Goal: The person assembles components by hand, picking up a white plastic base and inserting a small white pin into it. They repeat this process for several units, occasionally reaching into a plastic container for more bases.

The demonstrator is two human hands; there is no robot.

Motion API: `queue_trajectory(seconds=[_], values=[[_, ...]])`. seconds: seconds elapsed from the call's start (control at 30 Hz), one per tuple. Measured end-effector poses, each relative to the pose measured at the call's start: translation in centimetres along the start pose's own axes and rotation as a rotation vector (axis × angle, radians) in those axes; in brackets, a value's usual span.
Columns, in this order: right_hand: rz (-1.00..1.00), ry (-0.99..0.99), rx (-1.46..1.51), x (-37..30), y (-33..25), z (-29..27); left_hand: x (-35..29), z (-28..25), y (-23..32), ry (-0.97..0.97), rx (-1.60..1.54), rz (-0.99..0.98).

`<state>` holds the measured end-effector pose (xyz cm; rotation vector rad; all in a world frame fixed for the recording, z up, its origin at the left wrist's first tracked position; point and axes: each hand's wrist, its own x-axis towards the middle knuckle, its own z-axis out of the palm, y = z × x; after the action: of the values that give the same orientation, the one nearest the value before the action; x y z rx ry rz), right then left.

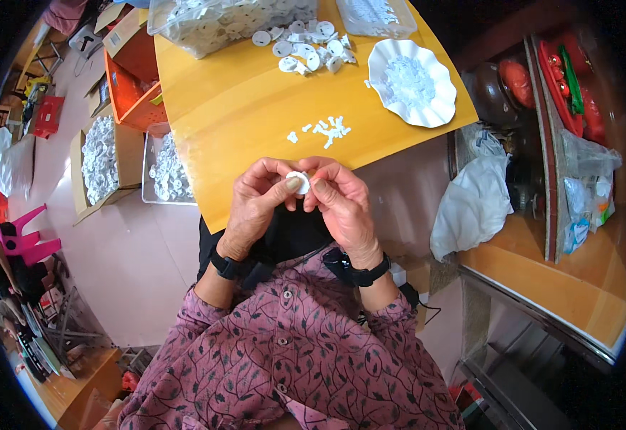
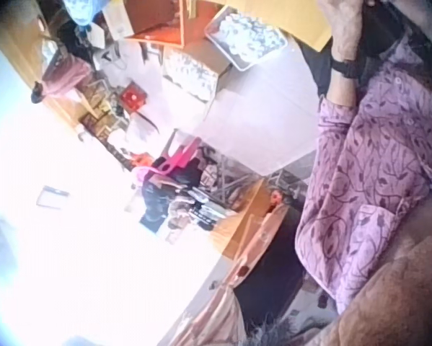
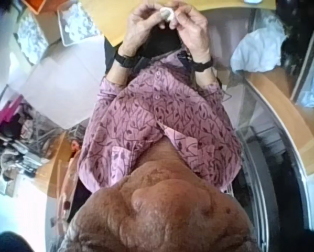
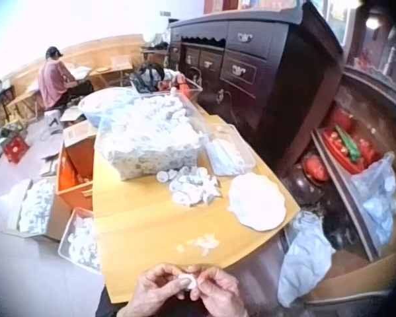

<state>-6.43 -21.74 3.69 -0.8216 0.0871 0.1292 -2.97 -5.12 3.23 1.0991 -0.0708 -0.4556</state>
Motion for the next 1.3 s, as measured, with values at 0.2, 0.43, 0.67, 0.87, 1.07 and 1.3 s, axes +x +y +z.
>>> queue_trajectory(seconds=[0.2,0.43,0.67,0.87,1.07,1.3], values=[[-0.136,0.123,-0.167,0.1,0.7,1.7,-0.4,-1.1,0.6,0.018,-0.241,0.043],[-0.174,0.221,-0.402,-0.2,0.7,4.7,-0.8,-2.5,0.3,0.010,-0.452,0.032],[-0.193,0.263,-0.501,-0.4,1.7,6.5,-1.5,-3.0,1.0,0.019,-0.473,0.053],[-0.310,0.248,-0.606,0.1,3.3,7.2,-1.6,-4.4,-0.5,-0.005,-0.488,0.063],[-0.292,0.250,-0.602,0.3,4.0,6.8,-1.4,-4.5,-0.7,-0.064,-0.501,0.075],[-0.396,0.301,-0.847,0.3,4.4,6.9,-1.3,-4.6,-0.7,-0.089,-0.513,0.109]])
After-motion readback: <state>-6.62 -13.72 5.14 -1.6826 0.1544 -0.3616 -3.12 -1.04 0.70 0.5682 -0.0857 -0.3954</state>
